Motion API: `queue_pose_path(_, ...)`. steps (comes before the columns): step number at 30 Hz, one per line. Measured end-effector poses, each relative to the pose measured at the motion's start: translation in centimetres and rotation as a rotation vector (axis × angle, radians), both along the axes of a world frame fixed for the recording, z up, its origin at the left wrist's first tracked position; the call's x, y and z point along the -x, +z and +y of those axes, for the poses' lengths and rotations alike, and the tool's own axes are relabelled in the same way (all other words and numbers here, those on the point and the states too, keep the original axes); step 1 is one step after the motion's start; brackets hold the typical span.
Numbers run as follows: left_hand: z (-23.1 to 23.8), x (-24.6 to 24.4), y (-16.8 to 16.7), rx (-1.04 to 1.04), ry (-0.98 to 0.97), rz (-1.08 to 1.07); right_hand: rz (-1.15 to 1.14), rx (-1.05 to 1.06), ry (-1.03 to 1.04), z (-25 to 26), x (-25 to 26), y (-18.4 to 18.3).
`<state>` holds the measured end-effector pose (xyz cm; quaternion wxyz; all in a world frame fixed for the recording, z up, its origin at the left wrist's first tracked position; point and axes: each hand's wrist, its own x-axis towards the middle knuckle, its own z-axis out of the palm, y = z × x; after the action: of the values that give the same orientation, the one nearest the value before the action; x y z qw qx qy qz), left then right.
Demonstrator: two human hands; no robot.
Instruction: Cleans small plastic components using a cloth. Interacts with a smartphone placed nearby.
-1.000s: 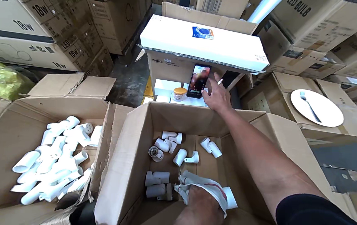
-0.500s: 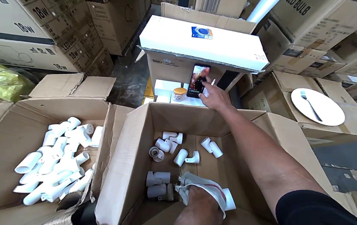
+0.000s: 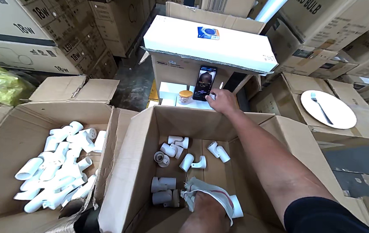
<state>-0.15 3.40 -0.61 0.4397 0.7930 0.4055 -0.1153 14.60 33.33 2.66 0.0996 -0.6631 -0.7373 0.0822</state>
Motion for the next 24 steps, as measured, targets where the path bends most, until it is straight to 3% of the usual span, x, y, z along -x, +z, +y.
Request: queue_pose_path(24,-0.04,0.05,-0.01,0.006,-0.01,0.005,0.023,-0.063,-0.085,-0.28,0.05,-0.07)
